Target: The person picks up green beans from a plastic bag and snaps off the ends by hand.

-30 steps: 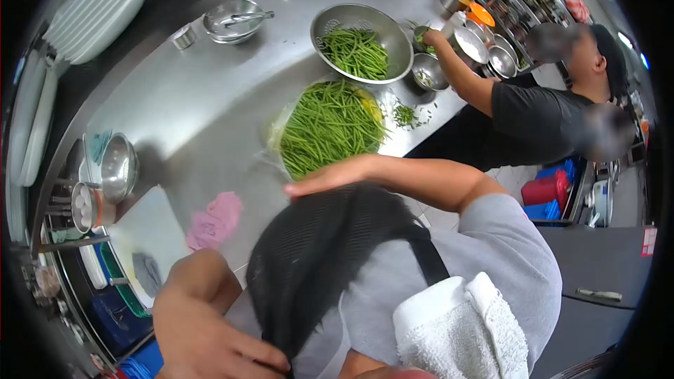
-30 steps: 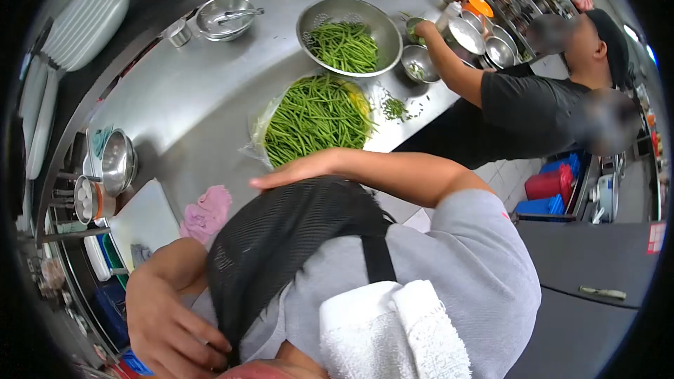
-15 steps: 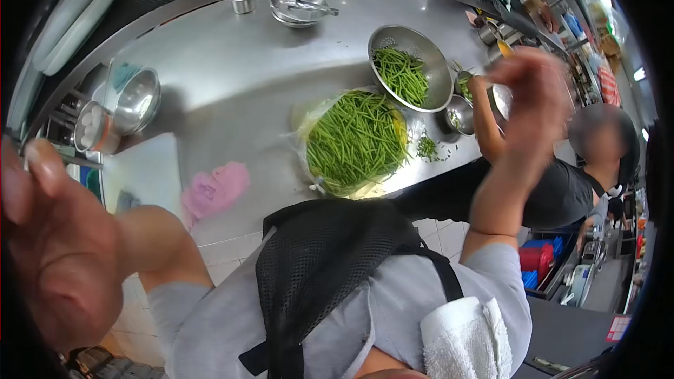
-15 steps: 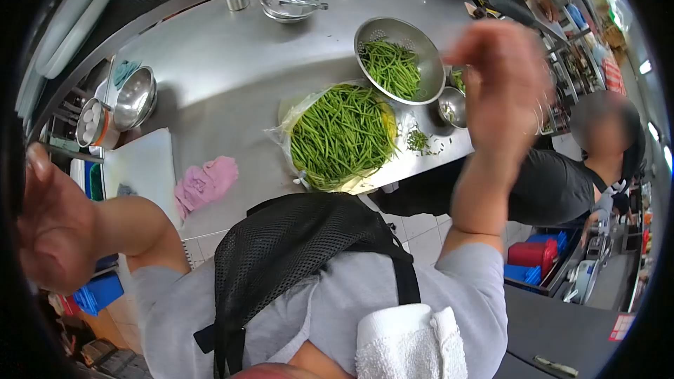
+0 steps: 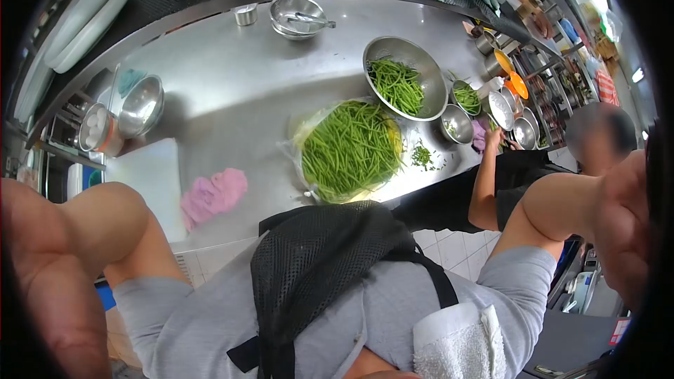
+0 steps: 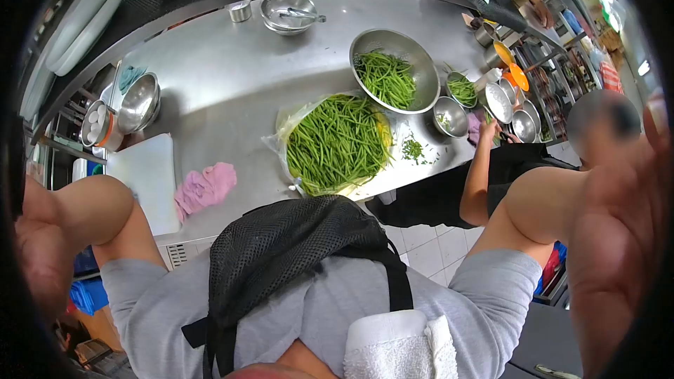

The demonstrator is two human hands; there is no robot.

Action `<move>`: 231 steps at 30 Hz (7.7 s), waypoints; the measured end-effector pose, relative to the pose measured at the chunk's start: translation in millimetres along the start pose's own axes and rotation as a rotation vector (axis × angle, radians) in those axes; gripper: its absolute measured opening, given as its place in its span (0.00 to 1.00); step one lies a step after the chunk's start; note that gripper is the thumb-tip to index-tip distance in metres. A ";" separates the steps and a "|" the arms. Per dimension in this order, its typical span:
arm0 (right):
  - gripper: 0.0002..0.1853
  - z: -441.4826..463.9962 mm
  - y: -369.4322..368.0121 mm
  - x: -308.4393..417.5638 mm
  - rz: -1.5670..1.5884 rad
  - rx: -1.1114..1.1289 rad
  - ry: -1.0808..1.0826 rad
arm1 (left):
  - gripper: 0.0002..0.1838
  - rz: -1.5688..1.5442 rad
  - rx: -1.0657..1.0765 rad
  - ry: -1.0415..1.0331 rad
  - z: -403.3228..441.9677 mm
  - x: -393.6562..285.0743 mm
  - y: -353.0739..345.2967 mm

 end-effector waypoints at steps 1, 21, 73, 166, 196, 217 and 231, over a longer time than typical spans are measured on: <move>0.29 -0.5 0.4 0.9 -0.002 0.009 0.007 | 0.26 0.012 0.003 -0.002 1.3 -2.7 -1.3; 0.26 12.1 20.5 17.2 -0.128 0.080 0.151 | 0.26 0.386 0.056 0.006 31.1 -38.4 6.9; 0.25 -323.0 -433.8 -251.3 -0.251 0.666 -1.347 | 0.09 0.058 -0.704 1.607 -415.7 210.3 -404.9; 0.18 -308.7 -287.9 -204.3 0.321 -0.137 -1.486 | 0.16 -1.805 -1.371 1.240 -290.5 257.0 -460.9; 0.10 -275.7 -339.8 -191.9 -0.046 0.068 -1.101 | 0.14 -1.900 -1.368 1.206 -278.9 241.5 -479.3; 0.18 -342.4 -385.2 -160.7 1.052 -0.428 -1.606 | 0.31 -1.502 -1.293 1.039 -261.1 239.9 -432.3; 0.17 -354.6 -405.1 -163.3 1.305 -0.849 -1.623 | 0.17 -1.010 -0.965 1.195 -236.6 226.1 -411.4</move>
Point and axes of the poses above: each hand's wrist, its own z-axis towards the middle knuckle, its own y-axis out of the back of the hand, x = y × z, the point moved 7 cm from there along z, towards the middle knuckle, and after that the axes turned 6 degrees about x, right-handed, at the moved point
